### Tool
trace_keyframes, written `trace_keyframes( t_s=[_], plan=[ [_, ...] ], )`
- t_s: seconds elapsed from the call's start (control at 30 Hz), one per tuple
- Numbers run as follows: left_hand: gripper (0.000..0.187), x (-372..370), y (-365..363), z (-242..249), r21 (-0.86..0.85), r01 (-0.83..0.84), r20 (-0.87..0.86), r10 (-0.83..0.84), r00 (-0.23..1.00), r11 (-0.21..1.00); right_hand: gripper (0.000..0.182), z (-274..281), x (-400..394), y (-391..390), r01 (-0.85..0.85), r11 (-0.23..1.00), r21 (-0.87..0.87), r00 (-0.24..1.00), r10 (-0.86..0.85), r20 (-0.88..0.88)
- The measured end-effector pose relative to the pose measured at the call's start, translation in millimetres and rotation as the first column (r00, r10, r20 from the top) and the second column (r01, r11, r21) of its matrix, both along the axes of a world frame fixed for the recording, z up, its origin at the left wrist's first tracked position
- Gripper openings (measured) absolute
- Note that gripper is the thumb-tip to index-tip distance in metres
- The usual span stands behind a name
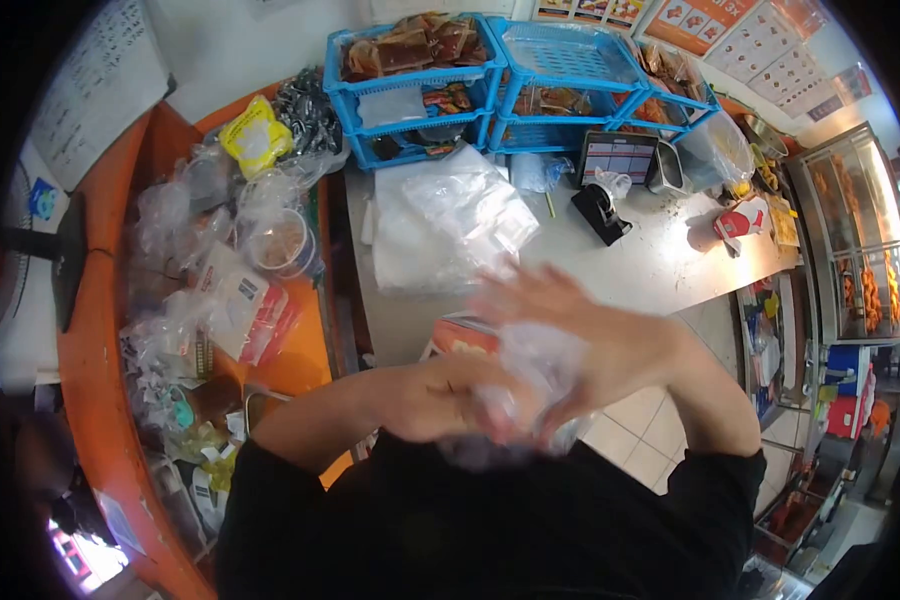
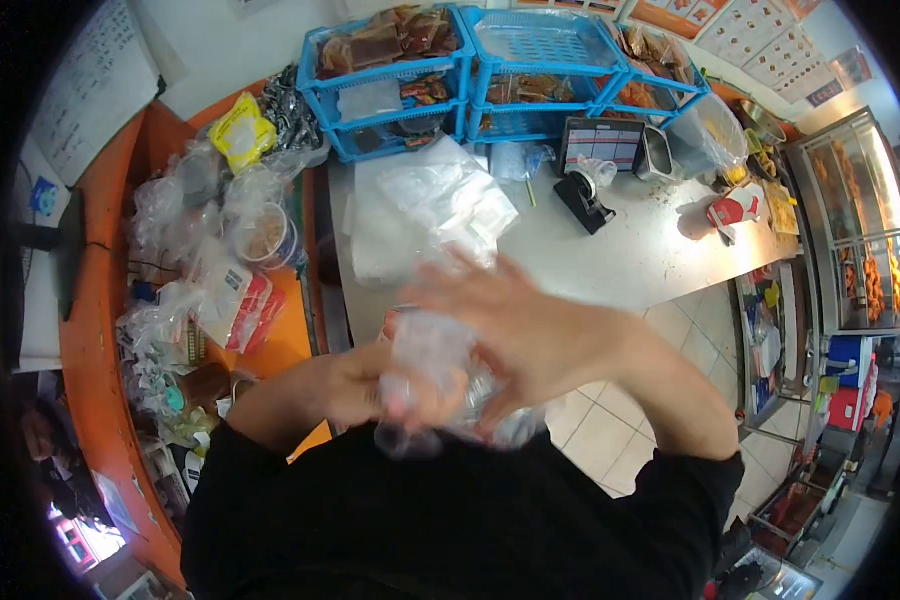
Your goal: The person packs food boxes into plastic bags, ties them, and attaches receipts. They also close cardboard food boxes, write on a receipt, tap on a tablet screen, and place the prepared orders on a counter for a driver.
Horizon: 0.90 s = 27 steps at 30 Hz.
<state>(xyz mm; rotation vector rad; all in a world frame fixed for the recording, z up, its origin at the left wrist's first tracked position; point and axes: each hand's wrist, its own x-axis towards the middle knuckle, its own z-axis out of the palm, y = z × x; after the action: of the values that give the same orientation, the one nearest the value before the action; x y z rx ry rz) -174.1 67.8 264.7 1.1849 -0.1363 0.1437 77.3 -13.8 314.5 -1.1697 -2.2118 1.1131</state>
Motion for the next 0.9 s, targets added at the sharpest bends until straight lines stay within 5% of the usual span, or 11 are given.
trace_keyframes(
  t_s=[0.1, 0.27, 0.3, 0.33, 0.5, 0.67, 0.73, 0.8, 0.83, 0.87, 0.9],
  plan=[
    [0.021, 21, 20, 60, 0.547, 0.187, 0.325, -0.413, 0.851, 0.816, 0.123, -12, -43, 15, -0.285, 0.952, 0.111, 0.949, 0.297, -0.105],
    [0.018, 0, 36, 94, 0.570, -0.035, 0.309, -0.175, 0.935, 0.821, 0.094, 4, -55, 23, -0.574, 0.818, 0.048, 0.770, 0.559, -0.307],
    [0.019, 8, 29, 100, 0.662, -0.141, 0.304, -0.092, 0.948, 0.736, 0.092, 5, -59, 24, -0.595, 0.803, 0.031, 0.756, 0.573, -0.317],
    [0.015, 27, 30, 113, 0.890, -0.337, 0.384, -0.105, 0.917, 0.307, 0.089, 4, -65, 22, -0.598, 0.801, 0.027, 0.760, 0.577, -0.300],
    [0.004, 22, 22, 93, 0.894, -0.359, 0.385, -0.049, 0.922, 0.268, 0.075, -15, -90, 3, -0.524, 0.851, 0.024, 0.843, 0.522, -0.132],
    [0.011, 2, 23, 91, 0.644, -0.247, 0.106, 0.235, 0.966, 0.724, 0.059, -11, -99, -2, -0.472, 0.871, -0.133, 0.881, 0.464, -0.088],
    [0.017, -9, 23, 89, 0.624, -0.327, 0.059, 0.374, 0.926, 0.710, 0.051, -7, -100, 2, -0.455, 0.852, -0.258, 0.890, 0.447, -0.091],
    [0.045, -27, 26, 79, 0.609, -0.475, 0.151, 0.495, 0.855, 0.635, 0.044, -6, -99, 11, -0.151, 0.982, -0.117, 0.987, 0.142, -0.081],
    [0.045, -41, 29, 62, 0.602, -0.477, 0.155, 0.492, 0.857, 0.641, 0.044, -7, -90, 19, -0.113, 0.958, 0.265, 0.994, 0.106, 0.041],
    [0.060, -55, 30, 37, 0.443, -0.701, 0.281, 0.656, 0.701, 0.559, 0.044, -10, -76, 29, -0.111, 0.785, 0.610, 0.989, 0.026, 0.145],
    [0.074, -66, 30, 7, 0.249, -0.869, 0.362, 0.791, 0.494, 0.428, 0.045, -33, -57, 43, 0.008, 0.785, 0.619, 0.989, -0.098, 0.112]
  ],
)
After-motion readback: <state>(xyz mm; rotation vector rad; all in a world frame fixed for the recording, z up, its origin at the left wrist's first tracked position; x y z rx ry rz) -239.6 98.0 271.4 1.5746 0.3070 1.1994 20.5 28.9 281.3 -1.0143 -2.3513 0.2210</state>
